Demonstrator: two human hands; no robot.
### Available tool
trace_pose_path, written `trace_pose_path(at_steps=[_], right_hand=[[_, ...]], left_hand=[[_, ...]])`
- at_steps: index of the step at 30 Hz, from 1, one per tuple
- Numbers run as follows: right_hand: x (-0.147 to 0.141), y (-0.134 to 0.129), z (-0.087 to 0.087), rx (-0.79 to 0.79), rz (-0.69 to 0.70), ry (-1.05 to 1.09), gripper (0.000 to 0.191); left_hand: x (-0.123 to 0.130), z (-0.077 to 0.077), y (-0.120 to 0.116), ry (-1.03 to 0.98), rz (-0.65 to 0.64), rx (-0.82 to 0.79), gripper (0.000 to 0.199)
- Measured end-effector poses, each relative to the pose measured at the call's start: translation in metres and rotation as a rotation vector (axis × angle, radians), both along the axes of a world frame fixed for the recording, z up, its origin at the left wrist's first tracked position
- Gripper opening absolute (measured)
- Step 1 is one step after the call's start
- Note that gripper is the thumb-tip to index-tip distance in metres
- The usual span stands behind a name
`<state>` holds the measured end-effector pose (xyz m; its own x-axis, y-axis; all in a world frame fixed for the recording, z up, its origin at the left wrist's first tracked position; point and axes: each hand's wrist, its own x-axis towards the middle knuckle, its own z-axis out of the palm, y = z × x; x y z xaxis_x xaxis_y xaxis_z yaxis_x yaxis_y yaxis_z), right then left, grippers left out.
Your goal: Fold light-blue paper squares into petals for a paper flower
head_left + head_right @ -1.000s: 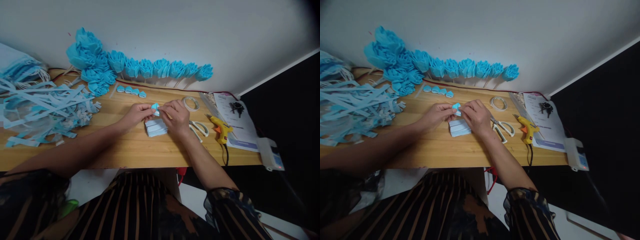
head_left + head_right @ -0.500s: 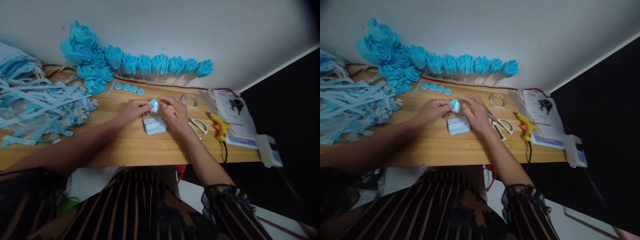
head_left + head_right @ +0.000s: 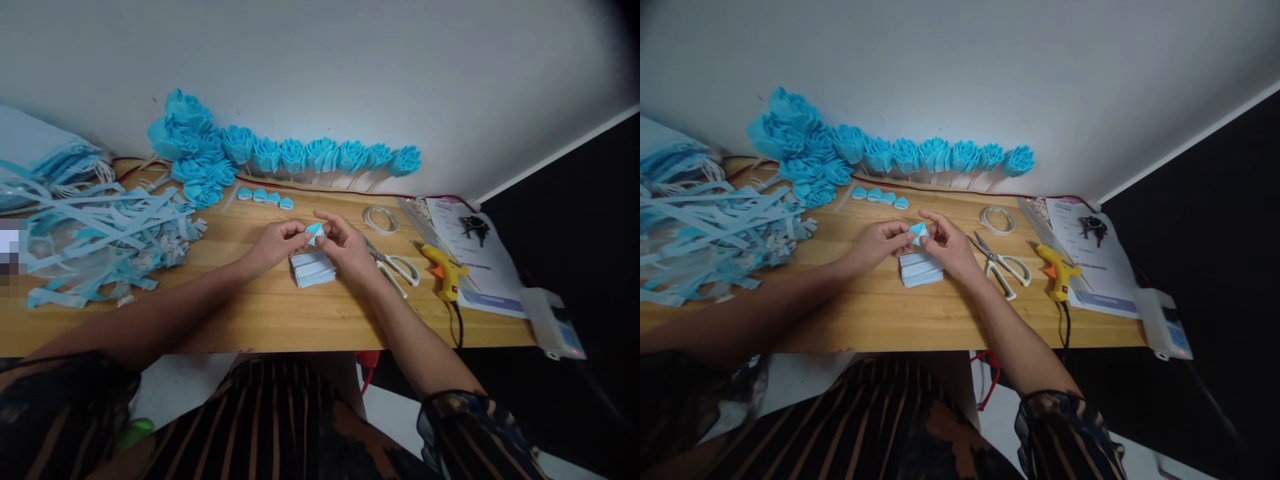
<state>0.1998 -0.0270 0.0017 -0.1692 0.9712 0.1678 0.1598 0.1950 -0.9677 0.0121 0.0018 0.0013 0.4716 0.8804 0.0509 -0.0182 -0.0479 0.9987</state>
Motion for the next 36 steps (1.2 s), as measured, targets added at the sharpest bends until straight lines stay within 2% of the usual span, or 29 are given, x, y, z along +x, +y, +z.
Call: trace_pose_path(at_steps=[7,12,16,23,28,32,36], right_hand=[[0.0,-0.001,-0.002,0.02,-0.061,-0.011,0.049],[0.002,-0.001,-0.004,-0.02,-0.051,0.088,0.044],[0.002,0.001,-0.005,-0.018,-0.05,0.135,0.048],[0.003,0.003,-0.004,0.025,-0.122,0.116,0.043],[0.001,0.002,-0.003,-0.004,-0.017,0.078,0.056],[0.001,0.002,-0.003,0.001,-0.056,0.069,0.05],[0.005,0.003,-0.001,0.005,-0.101,0.114,0.045]], left_hand=[[-0.001,-0.005,0.003,0.006,-0.007,0.024,0.027],[-0.001,-0.006,0.002,0.025,0.012,0.049,0.028],[-0.001,-0.007,0.001,0.043,-0.016,0.06,0.03],[-0.001,-0.008,0.001,0.076,0.004,0.064,0.03],[0.0,-0.013,0.001,0.104,0.004,0.115,0.029],[0.002,-0.013,-0.001,0.113,-0.013,0.123,0.023],[0.0,-0.007,-0.001,0.094,0.064,0.113,0.023]])
